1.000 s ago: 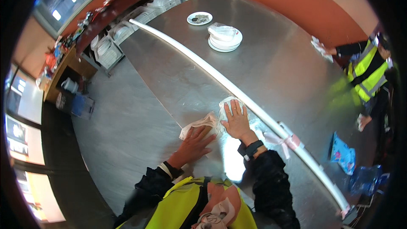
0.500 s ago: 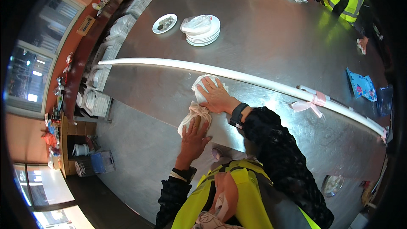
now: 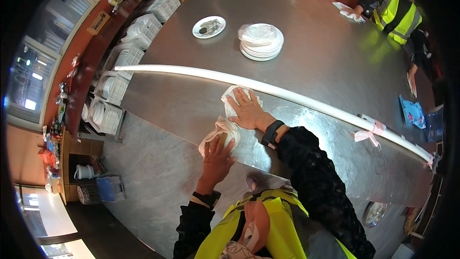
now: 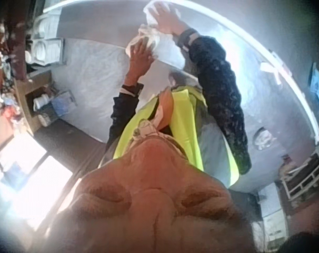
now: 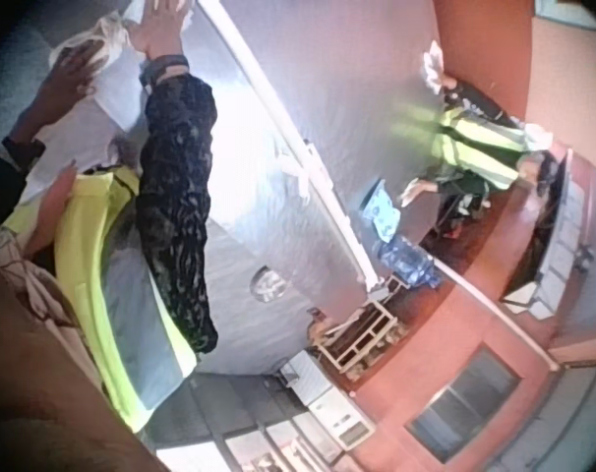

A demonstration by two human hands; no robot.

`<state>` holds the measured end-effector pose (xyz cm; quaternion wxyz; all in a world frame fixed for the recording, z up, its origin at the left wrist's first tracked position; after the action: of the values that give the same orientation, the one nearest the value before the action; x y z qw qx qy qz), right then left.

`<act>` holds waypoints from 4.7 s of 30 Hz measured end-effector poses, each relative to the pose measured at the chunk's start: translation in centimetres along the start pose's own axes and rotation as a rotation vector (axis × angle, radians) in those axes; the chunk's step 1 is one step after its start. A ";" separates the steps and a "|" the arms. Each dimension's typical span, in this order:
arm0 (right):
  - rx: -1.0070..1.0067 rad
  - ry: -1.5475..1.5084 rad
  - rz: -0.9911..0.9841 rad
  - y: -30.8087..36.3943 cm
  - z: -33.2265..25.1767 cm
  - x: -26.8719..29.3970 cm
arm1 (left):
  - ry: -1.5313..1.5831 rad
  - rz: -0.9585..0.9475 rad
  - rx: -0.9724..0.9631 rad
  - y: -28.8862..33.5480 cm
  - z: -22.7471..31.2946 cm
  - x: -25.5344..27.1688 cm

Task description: The person wipes a red countertop, then a glass door, and finally a stainless steel counter using a cloth. They dip the cloth into a metal basin of soapy water to re-wet it before continuing to wipe the counter.

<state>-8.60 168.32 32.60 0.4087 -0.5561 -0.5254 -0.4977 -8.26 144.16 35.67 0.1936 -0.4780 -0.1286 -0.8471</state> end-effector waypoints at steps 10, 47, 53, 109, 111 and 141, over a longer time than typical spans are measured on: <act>-0.030 0.059 -0.090 -4.9 -2.7 0.6 | -0.084 0.063 -0.043 0.5 -4.3 2.0; 0.166 0.001 -0.107 -23.1 -11.7 1.0 | -0.015 -0.034 0.045 -3.1 -17.6 12.3; 0.114 0.018 -0.092 -26.8 -14.6 0.9 | -0.020 -0.008 0.022 -2.7 -21.8 14.9; -0.022 -0.019 0.452 -44.0 -28.1 -5.6 | -0.233 -0.261 -0.155 -11.1 -55.7 31.7; -0.080 -0.044 0.462 -40.9 -27.9 -5.5 | -0.171 -0.359 -0.175 -12.9 -55.9 31.5; -0.381 -0.133 0.539 -11.4 -28.7 -6.9 | -0.116 -0.756 -0.848 -21.6 -27.0 17.6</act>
<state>-23.17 140.35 29.94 0.3793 -0.7725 -0.2826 -0.4236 -46.77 148.98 36.26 -0.3389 -0.4805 0.0501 -0.8073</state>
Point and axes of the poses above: each hand's wrist, its own y-axis away from the middle knuckle, its own x-axis out of the back of the hand, z = x × y, the point moved 1 cm from there along -y, towards the middle knuckle, and after that the axes turned 12 degrees about y, right-handed, at the moved point
